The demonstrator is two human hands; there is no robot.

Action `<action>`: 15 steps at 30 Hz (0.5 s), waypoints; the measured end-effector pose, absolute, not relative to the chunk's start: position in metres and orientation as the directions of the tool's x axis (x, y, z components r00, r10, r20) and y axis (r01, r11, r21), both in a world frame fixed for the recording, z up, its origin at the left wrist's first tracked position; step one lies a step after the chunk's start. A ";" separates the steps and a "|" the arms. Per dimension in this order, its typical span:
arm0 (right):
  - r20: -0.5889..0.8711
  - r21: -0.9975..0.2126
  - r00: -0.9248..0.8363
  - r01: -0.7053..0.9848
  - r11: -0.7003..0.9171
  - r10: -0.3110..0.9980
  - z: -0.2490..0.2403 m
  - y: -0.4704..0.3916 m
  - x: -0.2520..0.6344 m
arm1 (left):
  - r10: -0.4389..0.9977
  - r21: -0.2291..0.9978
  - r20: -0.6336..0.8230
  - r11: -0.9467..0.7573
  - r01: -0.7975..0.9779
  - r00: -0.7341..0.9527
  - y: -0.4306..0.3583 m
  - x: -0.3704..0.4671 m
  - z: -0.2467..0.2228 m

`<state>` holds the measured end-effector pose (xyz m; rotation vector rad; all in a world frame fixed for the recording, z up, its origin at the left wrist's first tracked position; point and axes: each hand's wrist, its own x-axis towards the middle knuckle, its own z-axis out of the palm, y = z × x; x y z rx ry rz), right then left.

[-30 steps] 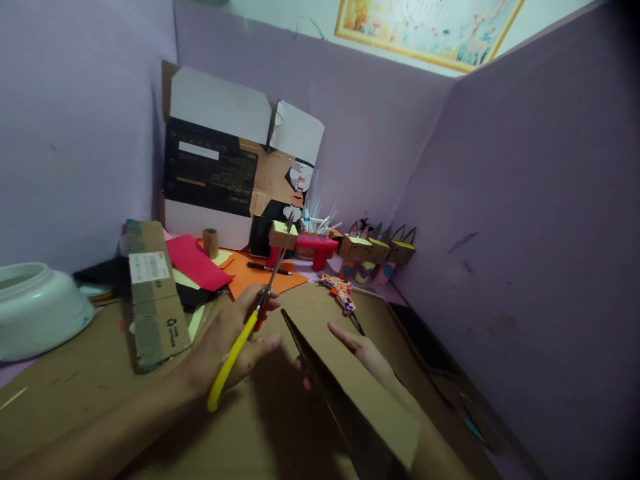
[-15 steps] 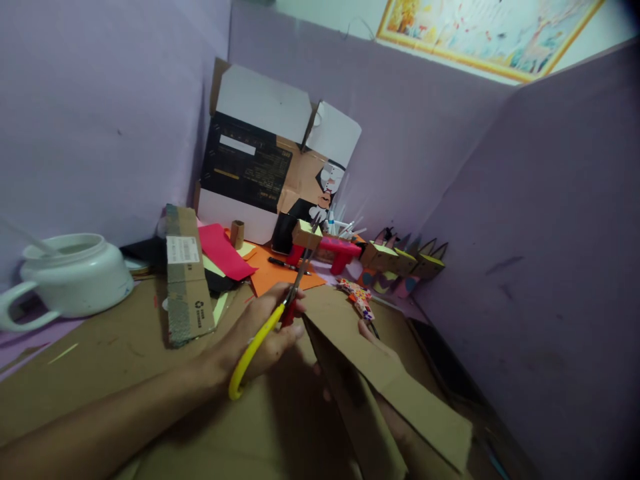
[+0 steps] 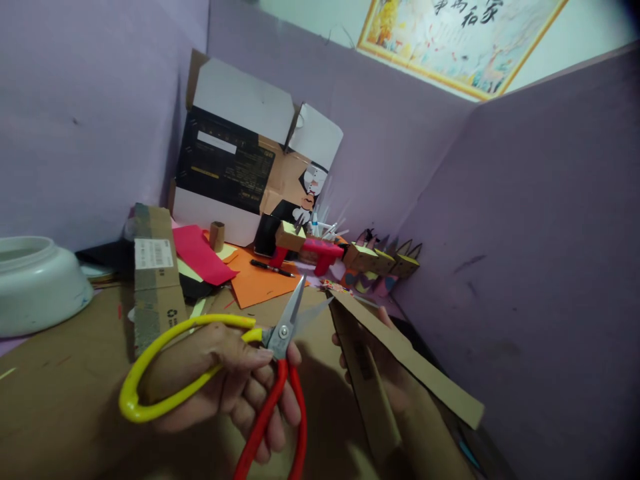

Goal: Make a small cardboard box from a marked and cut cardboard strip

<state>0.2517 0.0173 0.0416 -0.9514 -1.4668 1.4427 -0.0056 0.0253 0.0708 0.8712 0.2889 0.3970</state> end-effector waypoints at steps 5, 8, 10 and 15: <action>0.072 -0.997 -0.405 -0.031 0.065 0.911 0.029 0.006 0.225 | 0.435 0.771 -0.105 0.604 -0.202 0.894 0.024 -0.001 0.066; 0.080 -0.997 -0.421 -0.031 0.074 0.904 0.024 0.002 0.221 | 0.437 0.762 -0.090 0.609 -0.221 0.895 0.025 -0.002 0.064; 0.088 -0.996 -0.415 -0.035 0.081 0.906 0.028 0.004 0.227 | 0.433 0.759 -0.079 0.610 -0.227 0.898 0.026 -0.002 0.063; 0.131 -0.991 -0.341 -0.057 0.118 0.931 0.044 0.016 0.254 | 0.420 0.756 -0.077 0.616 -0.222 0.904 0.028 -0.003 0.061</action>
